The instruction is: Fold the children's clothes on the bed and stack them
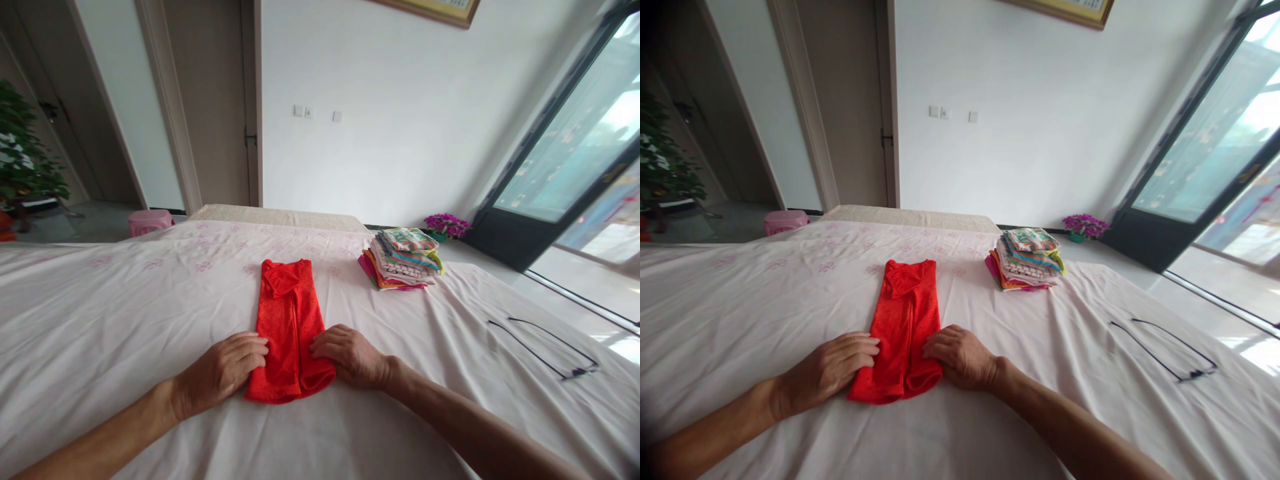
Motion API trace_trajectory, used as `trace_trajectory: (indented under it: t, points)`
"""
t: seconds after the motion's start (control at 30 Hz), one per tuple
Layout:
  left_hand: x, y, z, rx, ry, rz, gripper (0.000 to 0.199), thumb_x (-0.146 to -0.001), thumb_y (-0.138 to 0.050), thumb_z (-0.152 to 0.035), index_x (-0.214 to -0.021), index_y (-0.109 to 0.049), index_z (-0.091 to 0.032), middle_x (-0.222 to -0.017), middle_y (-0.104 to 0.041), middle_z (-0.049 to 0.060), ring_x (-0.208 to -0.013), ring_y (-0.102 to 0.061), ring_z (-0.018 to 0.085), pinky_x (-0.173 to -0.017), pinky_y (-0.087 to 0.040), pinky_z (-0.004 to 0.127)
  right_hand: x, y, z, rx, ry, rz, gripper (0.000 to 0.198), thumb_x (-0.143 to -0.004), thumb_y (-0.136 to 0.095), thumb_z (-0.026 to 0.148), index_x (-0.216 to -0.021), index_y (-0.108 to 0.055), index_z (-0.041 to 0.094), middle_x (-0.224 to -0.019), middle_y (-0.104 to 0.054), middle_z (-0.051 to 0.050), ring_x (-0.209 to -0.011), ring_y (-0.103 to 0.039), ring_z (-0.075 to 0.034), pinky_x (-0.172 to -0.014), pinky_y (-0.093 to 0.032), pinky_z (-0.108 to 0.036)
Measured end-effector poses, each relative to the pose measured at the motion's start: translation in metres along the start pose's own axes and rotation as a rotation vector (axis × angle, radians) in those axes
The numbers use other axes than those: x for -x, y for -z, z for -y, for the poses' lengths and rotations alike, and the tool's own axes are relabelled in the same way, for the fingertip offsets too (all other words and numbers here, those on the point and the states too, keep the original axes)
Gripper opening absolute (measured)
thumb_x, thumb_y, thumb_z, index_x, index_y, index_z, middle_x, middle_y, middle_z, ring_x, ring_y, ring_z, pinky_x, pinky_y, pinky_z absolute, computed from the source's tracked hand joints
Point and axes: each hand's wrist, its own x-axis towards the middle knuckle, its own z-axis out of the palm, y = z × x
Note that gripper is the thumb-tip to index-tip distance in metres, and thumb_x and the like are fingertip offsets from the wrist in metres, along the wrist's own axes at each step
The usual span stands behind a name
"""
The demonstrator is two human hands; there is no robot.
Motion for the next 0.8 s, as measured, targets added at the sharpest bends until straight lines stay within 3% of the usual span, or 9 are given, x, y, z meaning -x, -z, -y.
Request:
trace_trajectory:
  t: [0.1,0.2,0.27,0.33,0.4,0.47,0.6,0.7,0.8]
  points:
    - [-0.009,-0.002,0.001,0.24,0.295,-0.077,0.017,-0.096,-0.047,-0.026,-0.099,-0.062,-0.022,-0.11,-0.07,0.004,-0.105,-0.064,0.017,-0.094,-0.05,0.028,-0.012,-0.003,-0.001,-0.31,-0.301,-0.215,0.036,-0.098,-0.041,0.043,-0.103,-0.065,0.017,-0.099,-0.07,-0.009,-0.092,-0.064,-0.019,-0.087,-0.048,-0.033]
    - [-0.026,-0.007,0.013,0.408,0.659,-0.253,0.022,-0.095,-0.043,-0.036,-0.098,-0.059,-0.021,-0.093,-0.07,0.001,-0.089,-0.065,0.018,-0.08,-0.051,0.028,-0.035,-0.005,-0.014,-0.628,-0.635,-0.47,0.035,-0.093,-0.047,0.047,-0.086,-0.061,0.015,-0.073,-0.063,-0.002,-0.068,-0.058,-0.014,-0.063,-0.047,-0.025]
    - [-0.04,-0.01,0.026,0.501,0.853,-0.33,0.023,-0.09,-0.044,-0.037,-0.093,-0.058,-0.018,-0.086,-0.068,0.002,-0.084,-0.063,0.019,-0.075,-0.05,0.029,-0.049,-0.006,-0.029,-0.723,-0.794,-0.517,0.025,-0.087,-0.051,0.039,-0.081,-0.057,0.016,-0.062,-0.055,0.003,-0.055,-0.052,-0.011,-0.052,-0.042,-0.021]
    - [-0.052,-0.011,0.037,0.622,0.977,-0.307,0.024,-0.084,-0.049,-0.039,-0.088,-0.056,-0.017,-0.081,-0.066,0.002,-0.079,-0.063,0.02,-0.07,-0.048,0.03,-0.059,-0.007,-0.045,-0.721,-0.898,-0.44,0.016,-0.082,-0.053,0.032,-0.077,-0.057,0.017,-0.056,-0.051,0.005,-0.049,-0.048,-0.01,-0.047,-0.037,-0.02]
    - [-0.061,-0.01,0.044,0.752,1.049,-0.238,0.03,-0.078,-0.055,-0.046,-0.087,-0.054,-0.017,-0.077,-0.064,0.001,-0.075,-0.063,0.02,-0.063,-0.047,0.028,-0.064,-0.009,-0.056,-0.666,-0.929,-0.377,0.014,-0.079,-0.054,0.03,-0.08,-0.059,0.017,-0.056,-0.053,0.004,-0.048,-0.049,-0.011,-0.046,-0.036,-0.02]
    - [-0.065,-0.009,0.045,0.843,1.078,-0.203,0.04,-0.073,-0.059,-0.055,-0.086,-0.054,-0.018,-0.074,-0.063,0.0,-0.071,-0.062,0.019,-0.058,-0.044,0.027,-0.066,-0.013,-0.063,-0.598,-0.902,-0.399,0.016,-0.079,-0.057,0.031,-0.086,-0.062,0.018,-0.062,-0.059,0.003,-0.055,-0.054,-0.012,-0.05,-0.038,-0.02]
    - [-0.063,-0.009,0.043,0.866,1.117,-0.224,0.046,-0.067,-0.059,-0.063,-0.075,-0.05,-0.019,-0.059,-0.053,-0.004,-0.055,-0.052,0.014,-0.049,-0.035,0.022,-0.068,-0.021,-0.066,-0.511,-0.842,-0.418,0.02,-0.082,-0.05,0.03,-0.088,-0.065,0.019,-0.075,-0.068,-0.001,-0.068,-0.061,-0.016,-0.058,-0.042,-0.023]
    - [-0.06,-0.008,0.046,0.798,1.134,-0.116,0.043,-0.071,-0.054,-0.063,-0.072,-0.048,-0.02,-0.054,-0.048,-0.005,-0.049,-0.047,0.013,-0.045,-0.028,0.022,-0.066,-0.019,-0.066,-0.354,-0.828,-0.322,0.024,-0.084,-0.045,0.028,-0.088,-0.067,0.019,-0.081,-0.07,-0.003,-0.073,-0.063,-0.018,-0.062,-0.042,-0.025]
    - [-0.059,-0.003,0.051,0.499,1.134,0.075,0.04,-0.081,-0.046,-0.058,-0.07,-0.052,-0.02,-0.052,-0.052,-0.002,-0.047,-0.052,0.016,-0.045,-0.03,0.024,-0.062,-0.009,-0.063,-0.033,-0.859,-0.188,0.025,-0.084,-0.052,0.031,-0.101,-0.067,0.021,-0.091,-0.071,-0.005,-0.083,-0.065,-0.023,-0.068,-0.042,-0.028]
